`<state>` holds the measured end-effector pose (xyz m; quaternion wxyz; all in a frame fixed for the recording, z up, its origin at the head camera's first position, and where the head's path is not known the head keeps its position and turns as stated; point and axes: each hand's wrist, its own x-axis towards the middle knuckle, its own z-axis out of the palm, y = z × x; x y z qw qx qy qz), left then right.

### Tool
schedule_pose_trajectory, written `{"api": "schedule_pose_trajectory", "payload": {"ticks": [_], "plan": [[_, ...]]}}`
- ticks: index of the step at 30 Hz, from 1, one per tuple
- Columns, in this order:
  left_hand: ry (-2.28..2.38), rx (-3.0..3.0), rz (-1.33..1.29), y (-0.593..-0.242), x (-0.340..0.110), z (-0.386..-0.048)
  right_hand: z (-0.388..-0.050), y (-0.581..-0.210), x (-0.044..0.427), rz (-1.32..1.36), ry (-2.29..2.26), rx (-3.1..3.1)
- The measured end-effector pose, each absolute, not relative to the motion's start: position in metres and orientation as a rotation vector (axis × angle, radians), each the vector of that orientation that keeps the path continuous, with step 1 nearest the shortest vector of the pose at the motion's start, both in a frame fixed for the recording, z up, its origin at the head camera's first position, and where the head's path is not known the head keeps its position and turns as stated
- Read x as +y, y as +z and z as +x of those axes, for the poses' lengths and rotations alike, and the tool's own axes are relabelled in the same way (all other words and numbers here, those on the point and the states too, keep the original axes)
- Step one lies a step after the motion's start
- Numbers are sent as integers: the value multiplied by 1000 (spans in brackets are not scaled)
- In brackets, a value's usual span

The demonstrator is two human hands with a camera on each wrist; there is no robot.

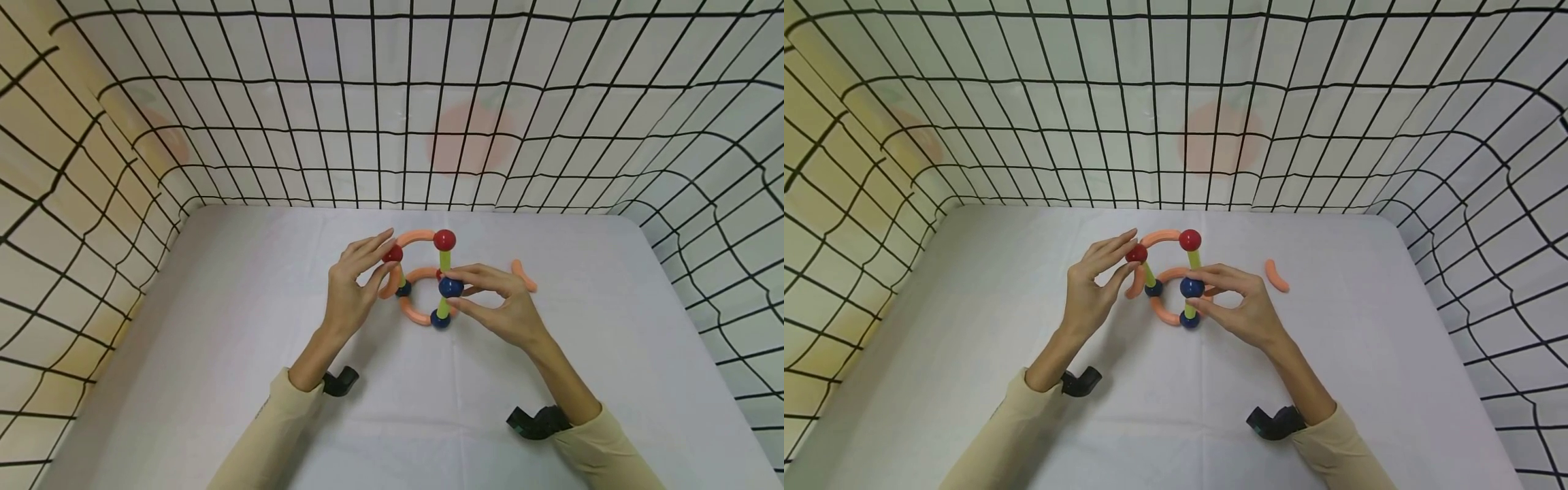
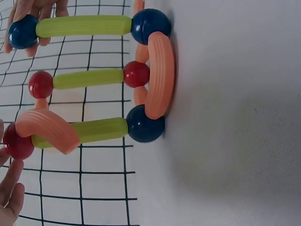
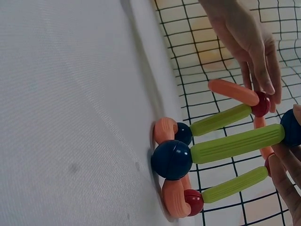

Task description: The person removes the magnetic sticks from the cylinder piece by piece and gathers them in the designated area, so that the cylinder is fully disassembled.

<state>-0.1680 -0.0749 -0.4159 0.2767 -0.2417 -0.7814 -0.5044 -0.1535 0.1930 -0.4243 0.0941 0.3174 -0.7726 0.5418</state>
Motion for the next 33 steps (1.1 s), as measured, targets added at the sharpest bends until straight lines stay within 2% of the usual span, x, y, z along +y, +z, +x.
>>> {"api": "schedule_pose_trajectory", "payload": {"ticks": [33], "plan": [[-1434,-2109,-722,-419,-62,-179,-154,-425,190,960,1665,-2285]]}}
